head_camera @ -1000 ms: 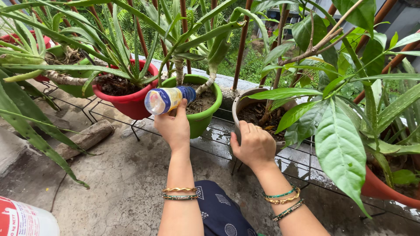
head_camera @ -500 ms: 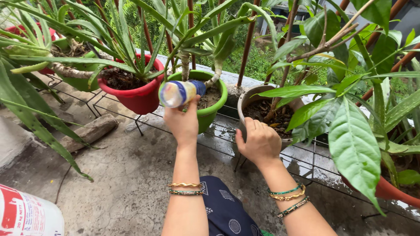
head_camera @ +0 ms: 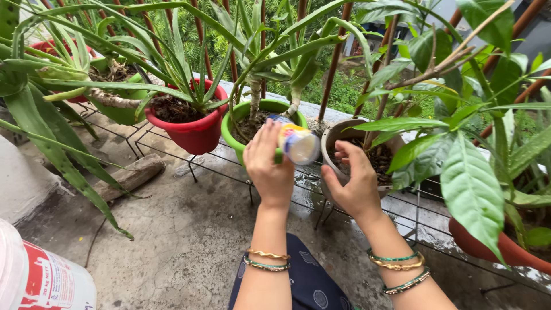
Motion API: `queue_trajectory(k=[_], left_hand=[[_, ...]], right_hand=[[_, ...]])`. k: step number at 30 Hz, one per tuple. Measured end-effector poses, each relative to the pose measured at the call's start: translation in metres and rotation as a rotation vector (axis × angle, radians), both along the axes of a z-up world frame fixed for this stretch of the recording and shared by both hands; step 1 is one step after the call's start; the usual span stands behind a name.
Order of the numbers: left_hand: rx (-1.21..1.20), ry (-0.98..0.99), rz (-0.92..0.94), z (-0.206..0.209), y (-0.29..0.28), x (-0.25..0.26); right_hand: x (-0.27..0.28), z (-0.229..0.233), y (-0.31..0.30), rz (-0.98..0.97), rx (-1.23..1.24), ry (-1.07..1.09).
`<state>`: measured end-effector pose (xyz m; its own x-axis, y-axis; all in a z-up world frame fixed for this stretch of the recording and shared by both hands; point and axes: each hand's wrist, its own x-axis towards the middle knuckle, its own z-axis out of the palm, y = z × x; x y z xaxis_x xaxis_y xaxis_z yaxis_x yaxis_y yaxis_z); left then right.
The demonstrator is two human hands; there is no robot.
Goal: The person applies liquid from a bottle to several potted plants on a balcony, touches the leaves and soil by hand, and shifts the positions of the pots on a wire rack.
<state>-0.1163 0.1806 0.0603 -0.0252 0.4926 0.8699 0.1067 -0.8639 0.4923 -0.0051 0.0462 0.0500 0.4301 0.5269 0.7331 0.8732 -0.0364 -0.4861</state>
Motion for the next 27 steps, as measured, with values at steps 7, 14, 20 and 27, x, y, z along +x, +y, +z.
queue_trajectory(k=[7, 14, 20, 27], left_hand=[[0.112, 0.116, -0.199, 0.022, -0.047, -0.010], [0.253, 0.185, -0.285, 0.026, -0.089, -0.010], [0.498, 0.300, -0.448, 0.019, -0.143, -0.001], [0.590, 0.476, -0.505, -0.002, -0.180, 0.018]], right_hand=[[-0.004, 0.015, -0.025, 0.388, 0.179, 0.377], [-0.006, 0.015, -0.093, 0.324, 0.142, 0.268], [-0.008, 0.003, -0.168, 0.086, 0.195, 0.172], [-0.008, -0.007, -0.261, -0.190, 0.255, 0.072]])
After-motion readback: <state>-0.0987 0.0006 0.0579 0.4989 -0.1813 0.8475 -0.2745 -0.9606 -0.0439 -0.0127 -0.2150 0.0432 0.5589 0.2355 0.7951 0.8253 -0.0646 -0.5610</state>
